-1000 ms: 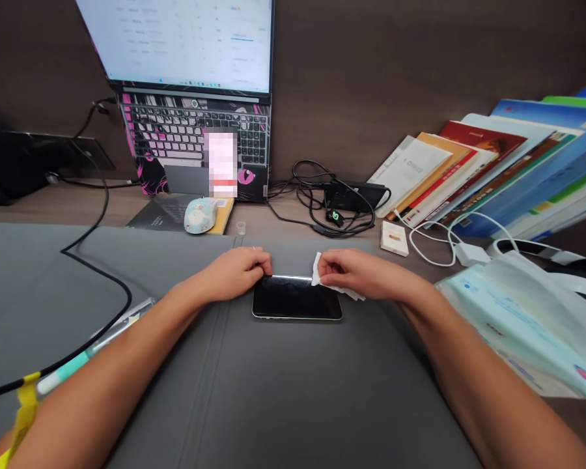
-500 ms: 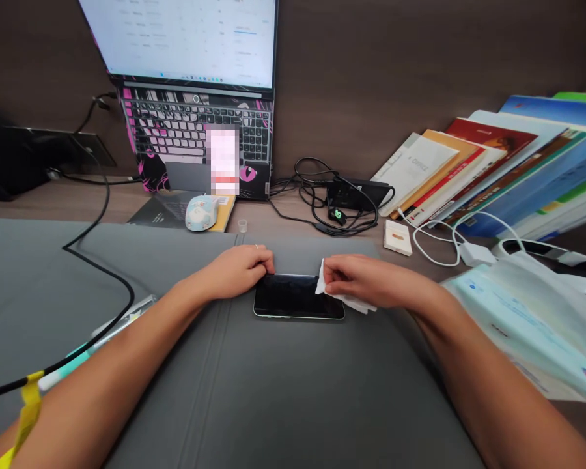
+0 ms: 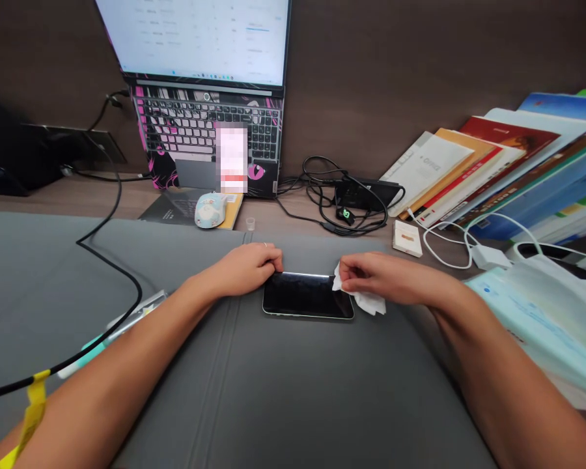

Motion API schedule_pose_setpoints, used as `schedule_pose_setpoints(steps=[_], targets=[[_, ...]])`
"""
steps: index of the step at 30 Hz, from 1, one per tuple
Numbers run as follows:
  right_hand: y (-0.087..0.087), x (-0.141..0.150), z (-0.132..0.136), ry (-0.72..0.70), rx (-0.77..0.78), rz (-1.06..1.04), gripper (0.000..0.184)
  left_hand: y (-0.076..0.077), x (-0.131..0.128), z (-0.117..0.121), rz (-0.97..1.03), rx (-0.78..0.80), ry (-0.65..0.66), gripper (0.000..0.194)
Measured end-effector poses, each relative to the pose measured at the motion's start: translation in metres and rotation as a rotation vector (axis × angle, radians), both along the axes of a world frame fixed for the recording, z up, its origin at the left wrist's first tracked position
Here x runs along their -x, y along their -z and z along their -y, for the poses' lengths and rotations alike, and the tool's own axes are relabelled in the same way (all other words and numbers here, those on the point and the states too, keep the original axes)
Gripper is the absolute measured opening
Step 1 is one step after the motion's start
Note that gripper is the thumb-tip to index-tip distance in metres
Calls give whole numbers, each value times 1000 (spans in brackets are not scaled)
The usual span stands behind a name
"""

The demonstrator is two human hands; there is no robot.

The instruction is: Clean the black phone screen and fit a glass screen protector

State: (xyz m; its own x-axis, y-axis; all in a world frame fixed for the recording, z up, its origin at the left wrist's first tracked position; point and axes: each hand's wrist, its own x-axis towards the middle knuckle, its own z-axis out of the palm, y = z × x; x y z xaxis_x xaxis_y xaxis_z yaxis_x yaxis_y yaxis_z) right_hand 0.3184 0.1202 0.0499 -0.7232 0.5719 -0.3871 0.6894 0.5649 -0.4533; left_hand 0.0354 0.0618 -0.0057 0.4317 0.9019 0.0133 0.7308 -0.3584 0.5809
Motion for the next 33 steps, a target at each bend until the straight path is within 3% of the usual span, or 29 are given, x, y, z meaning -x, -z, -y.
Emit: schedule_pose_setpoints(steps=[11, 21, 33], targets=[[0, 6, 8, -40, -2, 34, 18, -2, -3, 0, -34, -6, -13, 20], [-1, 7, 5, 9, -2, 19, 16, -1, -3, 2, -47, 8, -41, 20], [0, 12, 14, -100, -23, 3, 18, -3, -2, 1, -44, 15, -23, 19]])
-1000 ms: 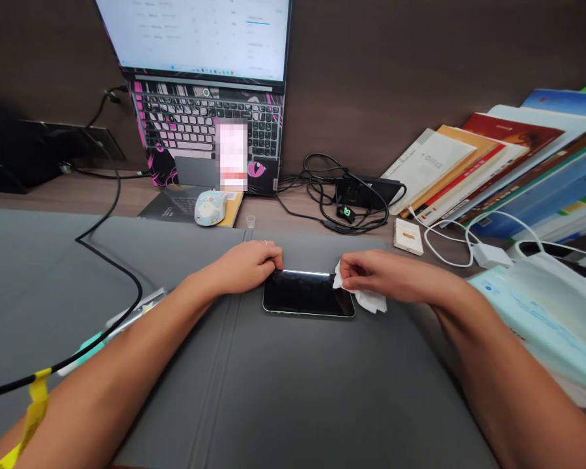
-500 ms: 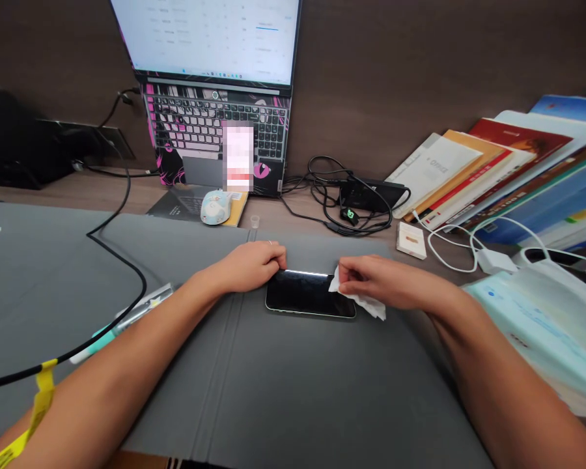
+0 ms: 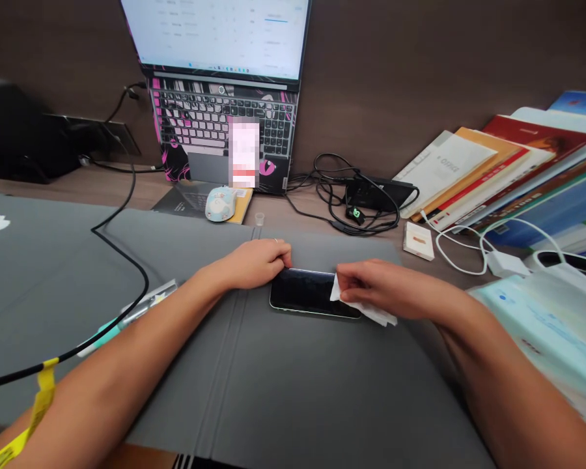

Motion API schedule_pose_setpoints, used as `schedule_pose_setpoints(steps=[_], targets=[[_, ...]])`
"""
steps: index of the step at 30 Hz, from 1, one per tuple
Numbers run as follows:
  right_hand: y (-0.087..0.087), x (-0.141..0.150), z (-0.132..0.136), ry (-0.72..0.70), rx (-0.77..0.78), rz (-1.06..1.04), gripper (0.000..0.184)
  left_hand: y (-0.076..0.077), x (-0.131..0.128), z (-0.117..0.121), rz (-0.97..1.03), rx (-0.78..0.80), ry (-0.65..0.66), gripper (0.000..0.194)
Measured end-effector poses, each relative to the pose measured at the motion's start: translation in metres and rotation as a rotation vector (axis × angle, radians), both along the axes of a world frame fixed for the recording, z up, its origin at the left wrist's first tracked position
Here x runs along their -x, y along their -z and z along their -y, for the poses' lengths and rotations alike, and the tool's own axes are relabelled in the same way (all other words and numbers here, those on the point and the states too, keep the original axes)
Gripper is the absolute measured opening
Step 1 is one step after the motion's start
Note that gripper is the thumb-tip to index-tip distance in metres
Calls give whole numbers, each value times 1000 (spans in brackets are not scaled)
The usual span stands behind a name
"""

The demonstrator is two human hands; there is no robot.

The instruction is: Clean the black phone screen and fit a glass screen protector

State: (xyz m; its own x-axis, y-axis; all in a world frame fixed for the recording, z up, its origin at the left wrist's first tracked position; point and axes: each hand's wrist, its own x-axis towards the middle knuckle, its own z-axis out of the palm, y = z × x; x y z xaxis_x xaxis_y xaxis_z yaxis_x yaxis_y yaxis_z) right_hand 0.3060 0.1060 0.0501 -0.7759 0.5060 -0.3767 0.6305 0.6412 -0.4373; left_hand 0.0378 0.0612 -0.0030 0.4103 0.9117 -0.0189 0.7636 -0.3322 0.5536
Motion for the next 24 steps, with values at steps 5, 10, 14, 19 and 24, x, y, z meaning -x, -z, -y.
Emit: schedule_pose_setpoints(steps=[5, 10, 14, 19, 24], targets=[[-7, -5, -4, 50, 22, 43, 19, 0, 2, 1, 16, 3, 18, 20], [-11, -10, -5, 62, -12, 89, 20, 2, 1, 0, 9, -8, 12, 20], [-10, -10, -5, 44, -36, 94, 23, 1, 2, 0, 7, -13, 15, 20], [-9, -8, -2, 25, -28, 86, 23, 1, 2, 0, 4, -15, 20, 20], [-3, -7, 3, -8, -46, 42, 20, 2, 2, -1, -11, -24, 11, 21]])
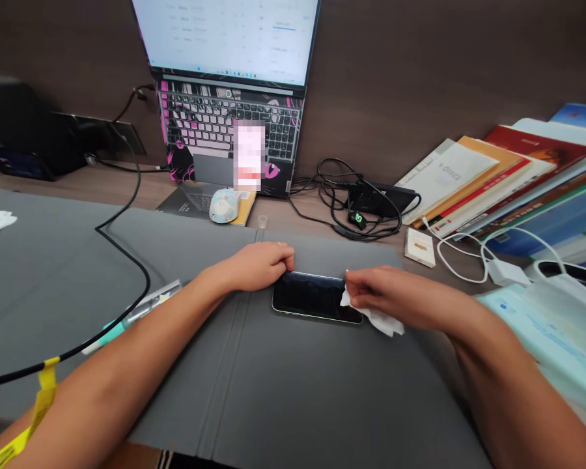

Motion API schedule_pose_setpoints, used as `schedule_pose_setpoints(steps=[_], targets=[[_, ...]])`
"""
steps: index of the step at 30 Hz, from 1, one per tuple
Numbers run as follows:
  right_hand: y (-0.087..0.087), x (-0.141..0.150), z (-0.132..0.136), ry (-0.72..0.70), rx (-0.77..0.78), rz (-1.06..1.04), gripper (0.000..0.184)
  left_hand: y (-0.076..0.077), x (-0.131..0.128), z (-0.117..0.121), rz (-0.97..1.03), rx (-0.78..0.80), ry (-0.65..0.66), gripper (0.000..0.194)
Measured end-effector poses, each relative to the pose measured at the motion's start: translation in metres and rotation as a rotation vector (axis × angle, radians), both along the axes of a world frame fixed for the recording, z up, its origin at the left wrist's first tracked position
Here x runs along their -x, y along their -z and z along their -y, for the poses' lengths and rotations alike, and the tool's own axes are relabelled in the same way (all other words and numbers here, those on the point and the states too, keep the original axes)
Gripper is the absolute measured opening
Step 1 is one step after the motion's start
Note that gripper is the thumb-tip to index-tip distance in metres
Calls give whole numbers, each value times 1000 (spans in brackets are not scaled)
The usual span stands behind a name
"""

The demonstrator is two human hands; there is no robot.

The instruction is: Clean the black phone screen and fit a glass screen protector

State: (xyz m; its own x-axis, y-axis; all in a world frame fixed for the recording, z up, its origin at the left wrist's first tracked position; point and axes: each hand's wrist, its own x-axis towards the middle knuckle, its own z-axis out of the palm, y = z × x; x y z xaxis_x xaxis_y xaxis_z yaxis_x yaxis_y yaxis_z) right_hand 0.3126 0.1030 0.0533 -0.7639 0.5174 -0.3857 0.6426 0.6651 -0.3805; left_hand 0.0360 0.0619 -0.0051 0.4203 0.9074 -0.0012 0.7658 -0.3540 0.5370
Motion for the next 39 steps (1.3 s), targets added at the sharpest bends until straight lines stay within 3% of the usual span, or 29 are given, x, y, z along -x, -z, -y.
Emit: schedule_pose_setpoints(steps=[8, 22, 29, 39], targets=[[6, 7, 7, -38, -52, -26, 13, -1, 0, 0, -10, -9, 20, 20], [24, 28, 14, -188, -74, -246, 21, -4, -2, 0, -35, 1, 14, 21], [33, 38, 21, -307, -245, -414, 29, -6, -3, -1, -13, 8, -19, 21], [42, 50, 19, -346, -426, -411, 36, -10, -2, -1, 87, 24, -107, 28]])
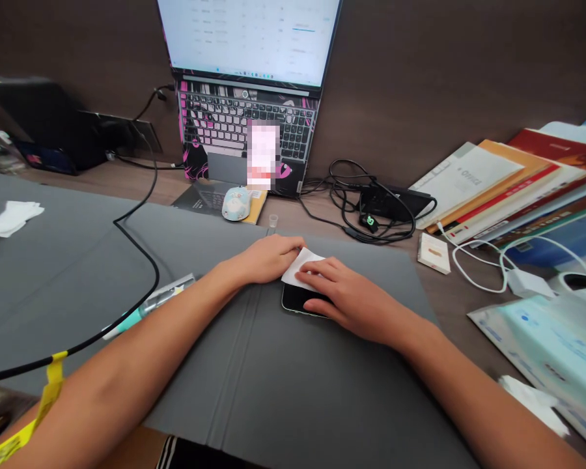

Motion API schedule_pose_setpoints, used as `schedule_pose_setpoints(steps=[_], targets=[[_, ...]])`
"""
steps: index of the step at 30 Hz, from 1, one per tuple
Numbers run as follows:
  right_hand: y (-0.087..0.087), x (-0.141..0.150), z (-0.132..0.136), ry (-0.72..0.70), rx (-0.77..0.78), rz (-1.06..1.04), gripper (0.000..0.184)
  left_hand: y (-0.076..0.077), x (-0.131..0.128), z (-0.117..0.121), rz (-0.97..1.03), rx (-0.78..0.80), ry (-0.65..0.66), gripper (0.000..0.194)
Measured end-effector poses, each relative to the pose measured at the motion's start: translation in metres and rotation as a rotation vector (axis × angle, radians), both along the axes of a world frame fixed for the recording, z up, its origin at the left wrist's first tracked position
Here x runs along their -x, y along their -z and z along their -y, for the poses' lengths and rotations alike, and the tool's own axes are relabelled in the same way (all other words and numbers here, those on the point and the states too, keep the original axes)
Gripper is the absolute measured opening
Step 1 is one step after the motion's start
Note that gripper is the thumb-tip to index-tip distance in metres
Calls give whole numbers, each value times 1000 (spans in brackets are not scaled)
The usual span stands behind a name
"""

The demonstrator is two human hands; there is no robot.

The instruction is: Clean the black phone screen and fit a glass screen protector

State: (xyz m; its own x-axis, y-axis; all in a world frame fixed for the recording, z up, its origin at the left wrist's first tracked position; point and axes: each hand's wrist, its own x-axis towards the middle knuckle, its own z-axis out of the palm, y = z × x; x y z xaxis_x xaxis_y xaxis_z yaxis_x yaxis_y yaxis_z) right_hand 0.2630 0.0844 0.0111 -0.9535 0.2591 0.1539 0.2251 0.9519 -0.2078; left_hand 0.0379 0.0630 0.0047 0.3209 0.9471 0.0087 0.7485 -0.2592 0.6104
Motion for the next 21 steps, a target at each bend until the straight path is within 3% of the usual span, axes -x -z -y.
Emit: schedule_pose_setpoints(steps=[9, 13, 21], targets=[[-12, -11, -5, 104, 16, 47, 35, 1, -2, 0, 4, 30, -20, 31], [-6, -5, -2, 72, -13, 18, 29, 1, -4, 1, -11, 10, -26, 29], [-2, 7, 2, 9, -34, 17, 42, 3, -7, 1, -35, -29, -51, 34]])
